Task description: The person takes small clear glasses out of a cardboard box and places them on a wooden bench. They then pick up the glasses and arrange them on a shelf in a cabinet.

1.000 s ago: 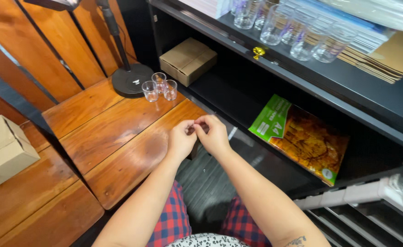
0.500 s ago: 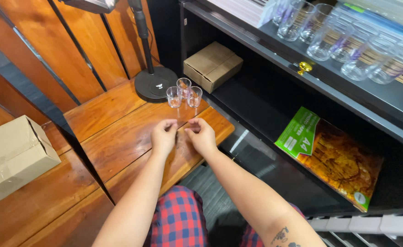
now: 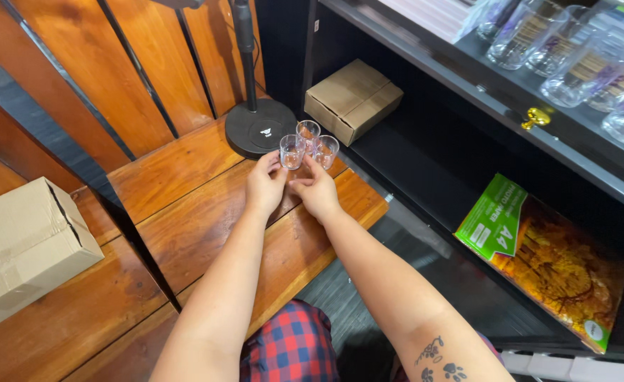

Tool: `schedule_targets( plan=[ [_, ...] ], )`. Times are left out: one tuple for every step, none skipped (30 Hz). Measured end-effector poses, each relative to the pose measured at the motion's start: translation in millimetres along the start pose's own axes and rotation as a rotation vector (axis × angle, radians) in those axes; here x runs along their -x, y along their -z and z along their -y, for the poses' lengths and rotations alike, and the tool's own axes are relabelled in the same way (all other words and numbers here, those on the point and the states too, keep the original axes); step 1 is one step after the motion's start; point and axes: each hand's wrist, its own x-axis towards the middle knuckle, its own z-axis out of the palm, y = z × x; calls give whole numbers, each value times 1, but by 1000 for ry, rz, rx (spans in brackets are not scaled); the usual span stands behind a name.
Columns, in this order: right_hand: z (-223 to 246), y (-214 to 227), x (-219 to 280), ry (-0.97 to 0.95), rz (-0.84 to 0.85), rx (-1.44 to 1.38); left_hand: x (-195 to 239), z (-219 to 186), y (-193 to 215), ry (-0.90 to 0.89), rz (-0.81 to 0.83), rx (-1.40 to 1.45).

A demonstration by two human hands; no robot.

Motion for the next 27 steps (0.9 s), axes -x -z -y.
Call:
schedule_targets(
  plan=[
    [-1, 0, 0, -4, 0, 1, 4, -6, 3, 4, 1, 0],
    [-2, 0, -1, -19, -3, 16, 7, -12, 6, 3, 14, -13],
    [-2, 0, -1, -35, -7, 32, 10, -19, 9, 2, 28, -26],
    [-8, 0, -5, -37, -7, 33, 8, -15, 8, 4, 28, -25],
    [-14, 0, -9, -27, -22, 43, 6, -11, 7, 28, 28, -38],
    [-20, 0, -13, -18, -35, 54, 6, -6, 6, 53, 28, -51],
    [-17, 0, -10, -20, -34, 56, 6, -4, 5, 57, 26, -50],
    [-13, -1, -8, -6, -41, 62, 5, -3, 4, 60, 7, -77],
    [-9, -2, -6, 9, -49, 67, 4, -3, 3, 63, -12, -104],
    [-18, -1, -11, 10, -48, 66, 5, 0, 3, 62, -14, -105],
    [-27, -1, -17, 29, -46, 28, 7, 2, 3, 37, -24, -137],
    [-35, -1, -24, 50, -43, -12, 6, 3, 3, 10, -36, -170],
    [-27, 0, -22, 54, -40, -15, 3, 5, 2, 7, -39, -172],
    [-23, -1, -17, 48, -34, -21, 5, 9, 2, 37, -26, -156],
    [-18, -1, -12, 41, -29, -27, 6, 13, 1, 66, -13, -140],
    [-19, 0, -11, 38, -25, -29, 7, 16, 1, 69, -14, -144],
    [-19, 0, -11, 43, -22, 25, 8, 18, 1, 76, -21, -108],
    [-19, 1, -11, 51, -19, 79, 7, 20, 1, 80, -27, -72],
    [-21, 2, -10, 50, -17, 76, 12, 16, 2, 81, -28, -76],
    [-21, 3, -10, 45, -15, 111, 16, 12, 3, 97, -39, -54],
    [-22, 4, -10, 41, -12, 145, 19, 7, 3, 113, -50, -31],
    [-31, 7, -13, 39, -11, 143, 21, 12, 2, 115, -50, -34],
    [-39, 9, -16, 41, -17, 138, 23, 16, 0, 130, -54, -13],
    [-48, 11, -18, 42, -22, 133, 26, 21, -1, 147, -57, 8],
    [-48, 12, -16, 39, -21, 131, 30, 19, 1, 149, -57, 4],
    [-47, 13, -13, 42, -6, 126, 34, 17, 3, 167, -51, 34],
    [-47, 13, -11, 45, 10, 121, 38, 14, 5, 185, -46, 63]
  ],
)
